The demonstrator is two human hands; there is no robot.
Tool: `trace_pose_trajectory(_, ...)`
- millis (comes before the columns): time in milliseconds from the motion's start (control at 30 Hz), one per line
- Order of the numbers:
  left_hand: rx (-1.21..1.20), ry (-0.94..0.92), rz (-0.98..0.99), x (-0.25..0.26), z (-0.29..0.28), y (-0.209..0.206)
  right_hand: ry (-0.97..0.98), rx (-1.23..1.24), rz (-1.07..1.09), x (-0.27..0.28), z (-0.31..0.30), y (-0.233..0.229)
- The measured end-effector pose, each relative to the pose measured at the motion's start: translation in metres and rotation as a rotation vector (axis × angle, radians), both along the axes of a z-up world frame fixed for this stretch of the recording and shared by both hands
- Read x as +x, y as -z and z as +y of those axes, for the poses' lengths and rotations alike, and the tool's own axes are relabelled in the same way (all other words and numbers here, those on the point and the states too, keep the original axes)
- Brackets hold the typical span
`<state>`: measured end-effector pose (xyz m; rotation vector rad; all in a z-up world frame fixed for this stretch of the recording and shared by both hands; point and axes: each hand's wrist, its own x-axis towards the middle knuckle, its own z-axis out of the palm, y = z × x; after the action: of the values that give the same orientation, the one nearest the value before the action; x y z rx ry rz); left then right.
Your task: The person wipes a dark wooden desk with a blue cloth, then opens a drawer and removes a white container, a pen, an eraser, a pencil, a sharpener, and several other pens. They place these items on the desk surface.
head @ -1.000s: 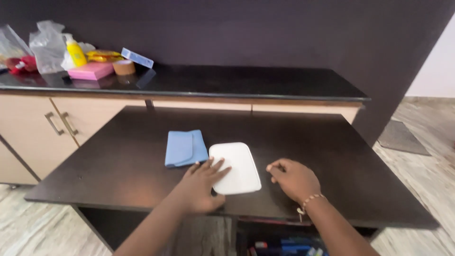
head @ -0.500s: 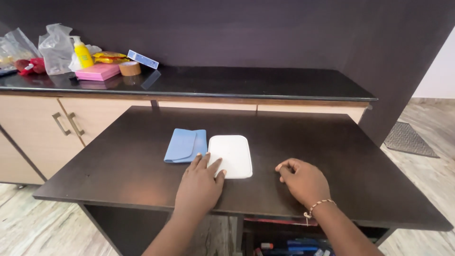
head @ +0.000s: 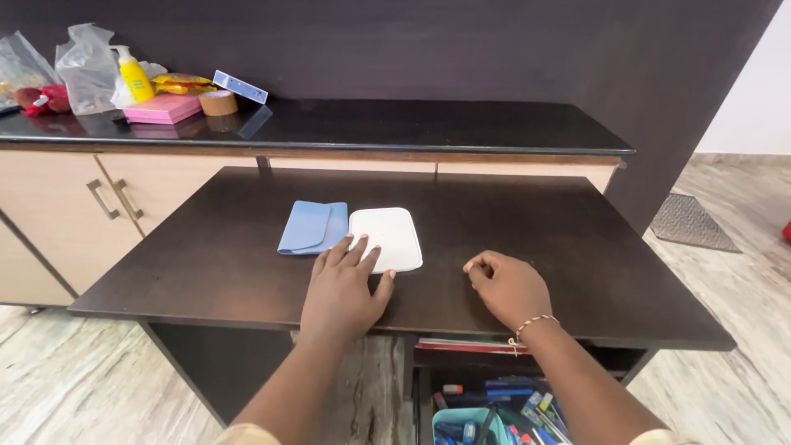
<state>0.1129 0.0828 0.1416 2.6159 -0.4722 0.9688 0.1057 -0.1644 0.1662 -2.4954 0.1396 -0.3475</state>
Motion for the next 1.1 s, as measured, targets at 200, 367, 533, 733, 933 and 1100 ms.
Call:
trace_pose_trajectory(200,-0.002,0.068,-0.044,-0.008,-0.001,-0.003,-0.181,-0.07,-0.125,-0.025,0.004,0.008)
trace_pose_trajectory(367,0.041,0.094,-0.044,-0.011,-0.001,0.0,-0.332,-0.264,-0.37,-0.051,0.003,0.021)
trace_pose_trajectory(533,0.099,0.142,0.074,-0.007,0.0,-0.002,-0.46,-0.343,-0.589,-0.088,-0.007,0.053)
trace_pose_trajectory(733,0.13,0.059,0.28,-0.002,-0.001,-0.003,-0.735,-0.611,-0.111,-0.111,-0.029,0.107)
trace_pose_trajectory(933,0.15,0.032,0.342,0.004,-0.001,-0.004,-0.759,-0.639,0.183,-0.106,-0.041,0.143)
trace_pose_trajectory(1100,0.157,0.023,0.352,0.006,-0.001,-0.004,-0.717,-0.798,0.255,-0.099,-0.035,0.153)
